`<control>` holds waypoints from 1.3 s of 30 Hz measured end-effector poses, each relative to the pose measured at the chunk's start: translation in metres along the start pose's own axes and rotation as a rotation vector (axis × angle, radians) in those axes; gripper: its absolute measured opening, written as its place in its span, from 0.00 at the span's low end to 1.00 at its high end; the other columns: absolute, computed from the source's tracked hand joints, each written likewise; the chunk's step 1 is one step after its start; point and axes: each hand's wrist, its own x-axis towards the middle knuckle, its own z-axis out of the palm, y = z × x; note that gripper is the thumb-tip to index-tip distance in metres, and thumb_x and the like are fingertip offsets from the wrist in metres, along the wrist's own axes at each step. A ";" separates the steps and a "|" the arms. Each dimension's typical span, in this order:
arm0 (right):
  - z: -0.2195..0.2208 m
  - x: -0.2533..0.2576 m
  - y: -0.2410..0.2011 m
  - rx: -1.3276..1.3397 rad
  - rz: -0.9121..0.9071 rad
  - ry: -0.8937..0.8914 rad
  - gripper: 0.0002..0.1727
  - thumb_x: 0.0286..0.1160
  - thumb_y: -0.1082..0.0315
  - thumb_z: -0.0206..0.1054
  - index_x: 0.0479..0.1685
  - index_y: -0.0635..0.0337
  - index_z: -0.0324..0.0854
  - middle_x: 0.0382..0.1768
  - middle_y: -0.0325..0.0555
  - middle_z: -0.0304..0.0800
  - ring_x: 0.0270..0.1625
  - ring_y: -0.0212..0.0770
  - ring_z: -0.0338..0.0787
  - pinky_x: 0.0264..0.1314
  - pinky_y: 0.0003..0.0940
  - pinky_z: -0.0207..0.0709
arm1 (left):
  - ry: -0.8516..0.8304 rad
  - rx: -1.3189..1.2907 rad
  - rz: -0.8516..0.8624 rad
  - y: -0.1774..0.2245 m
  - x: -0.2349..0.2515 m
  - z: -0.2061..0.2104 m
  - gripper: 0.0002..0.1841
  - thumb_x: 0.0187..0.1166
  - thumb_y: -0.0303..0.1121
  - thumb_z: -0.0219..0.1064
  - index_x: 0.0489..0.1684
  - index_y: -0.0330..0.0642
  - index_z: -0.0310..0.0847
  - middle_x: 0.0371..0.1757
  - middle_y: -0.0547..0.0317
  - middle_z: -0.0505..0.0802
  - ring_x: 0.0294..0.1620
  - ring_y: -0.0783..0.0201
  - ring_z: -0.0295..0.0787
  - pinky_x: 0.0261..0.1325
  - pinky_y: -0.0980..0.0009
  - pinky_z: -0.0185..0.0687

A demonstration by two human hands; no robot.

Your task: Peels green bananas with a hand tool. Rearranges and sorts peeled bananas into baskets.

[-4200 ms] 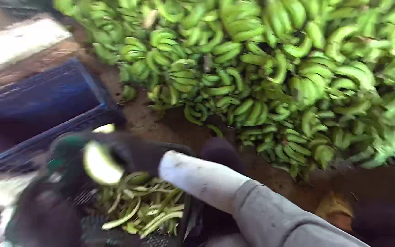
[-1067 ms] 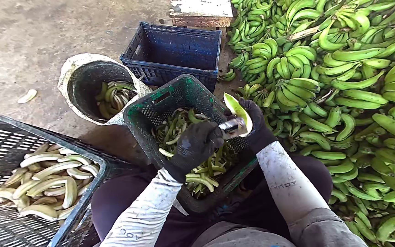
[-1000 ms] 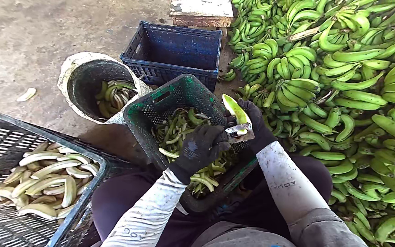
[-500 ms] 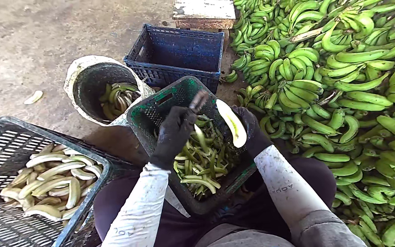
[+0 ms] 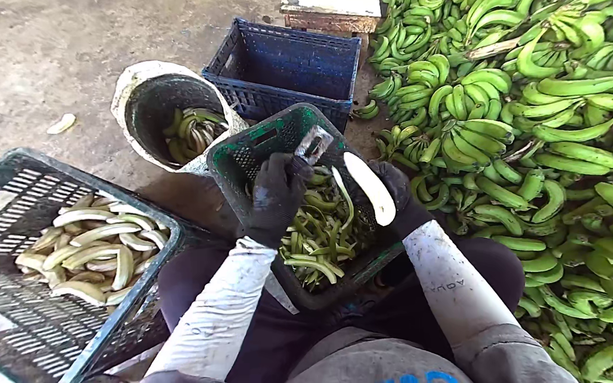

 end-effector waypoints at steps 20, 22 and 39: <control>0.200 0.118 0.073 -0.762 -0.042 -0.181 0.25 0.93 0.53 0.49 0.81 0.53 0.69 0.65 0.47 0.85 0.60 0.41 0.89 0.60 0.43 0.85 | -1.123 0.397 -0.184 0.015 -0.054 -0.026 0.15 0.81 0.34 0.67 0.55 0.30 0.85 0.59 0.32 0.88 0.64 0.32 0.84 0.62 0.33 0.77; 0.148 0.131 0.076 -1.332 -0.121 -0.186 0.26 0.94 0.56 0.48 0.85 0.57 0.67 0.75 0.56 0.79 0.74 0.51 0.82 0.75 0.54 0.75 | -1.132 0.391 -0.143 0.012 -0.050 -0.027 0.16 0.82 0.36 0.67 0.58 0.33 0.84 0.60 0.33 0.88 0.65 0.33 0.83 0.62 0.33 0.77; 0.012 0.116 0.115 -1.801 0.440 -0.153 0.37 0.76 0.45 0.71 0.78 0.60 0.73 0.68 0.66 0.83 0.71 0.65 0.81 0.73 0.68 0.69 | -1.161 0.399 -0.202 0.021 -0.026 -0.031 0.16 0.85 0.36 0.64 0.58 0.30 0.83 0.59 0.34 0.88 0.64 0.36 0.84 0.60 0.37 0.78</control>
